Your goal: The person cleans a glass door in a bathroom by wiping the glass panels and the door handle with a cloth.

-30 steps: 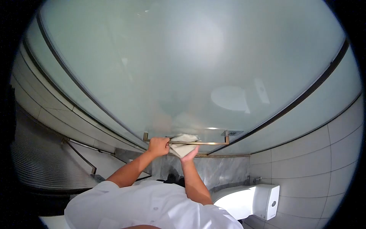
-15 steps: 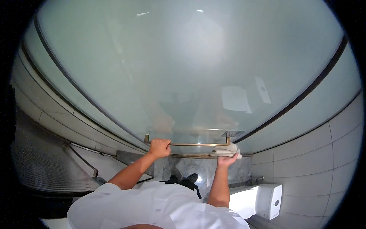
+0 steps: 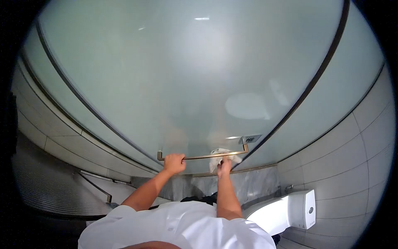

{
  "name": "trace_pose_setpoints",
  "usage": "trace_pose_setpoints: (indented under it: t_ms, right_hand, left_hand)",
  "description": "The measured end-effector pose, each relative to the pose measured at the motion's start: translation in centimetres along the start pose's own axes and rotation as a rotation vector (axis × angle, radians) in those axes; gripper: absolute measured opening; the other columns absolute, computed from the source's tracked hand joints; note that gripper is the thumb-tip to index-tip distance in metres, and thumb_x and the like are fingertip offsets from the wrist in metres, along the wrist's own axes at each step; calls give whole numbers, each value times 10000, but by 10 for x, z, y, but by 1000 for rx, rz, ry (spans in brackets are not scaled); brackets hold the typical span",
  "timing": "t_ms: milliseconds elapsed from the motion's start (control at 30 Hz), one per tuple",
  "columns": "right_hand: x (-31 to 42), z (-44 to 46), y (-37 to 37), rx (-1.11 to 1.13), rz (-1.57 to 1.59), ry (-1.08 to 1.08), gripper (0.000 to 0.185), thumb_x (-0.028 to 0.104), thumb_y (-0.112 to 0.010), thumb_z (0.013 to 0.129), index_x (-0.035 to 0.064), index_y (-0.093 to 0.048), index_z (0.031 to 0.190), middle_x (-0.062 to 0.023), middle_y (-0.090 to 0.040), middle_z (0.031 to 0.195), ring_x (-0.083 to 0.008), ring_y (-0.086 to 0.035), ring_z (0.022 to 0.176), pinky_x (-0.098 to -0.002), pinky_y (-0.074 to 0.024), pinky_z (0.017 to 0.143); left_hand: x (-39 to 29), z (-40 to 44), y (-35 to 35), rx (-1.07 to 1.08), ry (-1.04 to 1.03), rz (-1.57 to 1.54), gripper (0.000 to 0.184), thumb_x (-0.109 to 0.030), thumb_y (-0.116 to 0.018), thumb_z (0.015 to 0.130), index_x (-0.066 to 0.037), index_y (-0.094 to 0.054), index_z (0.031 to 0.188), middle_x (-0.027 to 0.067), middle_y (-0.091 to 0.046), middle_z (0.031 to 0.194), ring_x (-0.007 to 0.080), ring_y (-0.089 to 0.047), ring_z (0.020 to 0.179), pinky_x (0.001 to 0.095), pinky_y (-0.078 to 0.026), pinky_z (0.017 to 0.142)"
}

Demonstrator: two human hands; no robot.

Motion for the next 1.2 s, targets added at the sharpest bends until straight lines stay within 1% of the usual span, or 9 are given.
trace_pose_setpoints:
  t_ms: [167, 233, 433, 500, 767, 900, 1000, 1100, 1200]
  right_hand:
    - [-55, -36, -60, 50, 194, -166, 160, 217, -643, 911, 123, -615, 1037, -14, -638, 862, -143, -612, 722, -271, -479, 563]
    - [-79, -40, -72, 223, -321, -113, 183, 226, -708, 860, 103, -640, 978, 3, -622, 817, -126, -589, 690, -270, -472, 572]
    - [-103, -48, -91, 244, -579, -109, 232, 194, -715, 835, 69, -625, 1008, -22, -619, 875, -141, -598, 738, -290, -490, 612]
    - [-67, -42, -87, 310, -388, 4, 188, 193, -751, 824, 83, -642, 931, 11, -605, 781, -104, -552, 653, -251, -427, 563]
    - [-10, 16, -34, 246, 372, -53, 425, 385, -584, 937, 63, -515, 1207, -95, -581, 1194, -255, -567, 1103, -416, -478, 974]
    - [-39, 24, -27, 173, 357, -11, 397, 376, -559, 955, 69, -527, 1204, -85, -586, 1189, -244, -571, 1085, -411, -486, 957]
    - [-60, -48, -77, 234, -30, -160, 295, 292, -604, 935, 42, -617, 1092, -57, -637, 926, -182, -618, 838, -329, -528, 756]
    - [-135, -51, -89, 267, -330, -298, 181, 181, -638, 873, 105, -584, 718, 17, -520, 684, -99, -456, 607, -253, -358, 538]
    - [-146, -39, -74, 294, -408, -371, 124, 177, -669, 874, 98, -593, 816, 3, -564, 733, -110, -519, 615, -259, -418, 529]
  left_hand:
    - [6, 3, -4, 115, 67, 17, 170, -242, -562, 724, -109, -632, 803, 135, -666, 787, 336, -646, 755, 493, -487, 654]
    - [6, 3, -5, 96, 49, 13, 171, -244, -561, 727, -109, -633, 805, 134, -669, 799, 332, -648, 754, 494, -488, 654]
    - [5, 3, 2, -12, 1, -32, 165, -238, -560, 725, -106, -629, 797, 121, -662, 779, 330, -642, 734, 498, -478, 645]
    - [6, -7, -2, 14, 41, -42, 154, -228, -562, 719, -102, -621, 785, 119, -653, 760, 336, -634, 733, 502, -466, 638]
    - [7, 1, 1, -20, -9, -44, 154, -222, -582, 700, -95, -617, 780, 125, -636, 720, 345, -620, 687, 493, -462, 599]
    - [5, -1, 0, -47, 18, -77, 147, -218, -579, 698, -97, -618, 774, 123, -637, 713, 342, -619, 675, 489, -465, 593]
    - [4, 3, -3, -30, 39, 0, 139, -209, -567, 701, -109, -637, 769, 124, -641, 699, 345, -618, 653, 489, -470, 601]
    - [1, 9, -3, -92, 65, -72, 138, -206, -563, 694, -120, -651, 755, 121, -644, 701, 347, -619, 647, 484, -470, 592]
    - [4, 10, -9, -35, 78, -28, 128, -190, -560, 668, -107, -631, 736, 122, -630, 691, 354, -610, 656, 485, -456, 579]
Point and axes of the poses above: each hand's wrist, its own z-axis towards the middle knuckle, its own y-axis out of the back of the hand, x = y × z, the point moved 8 cm from there along z, towards the middle knuckle
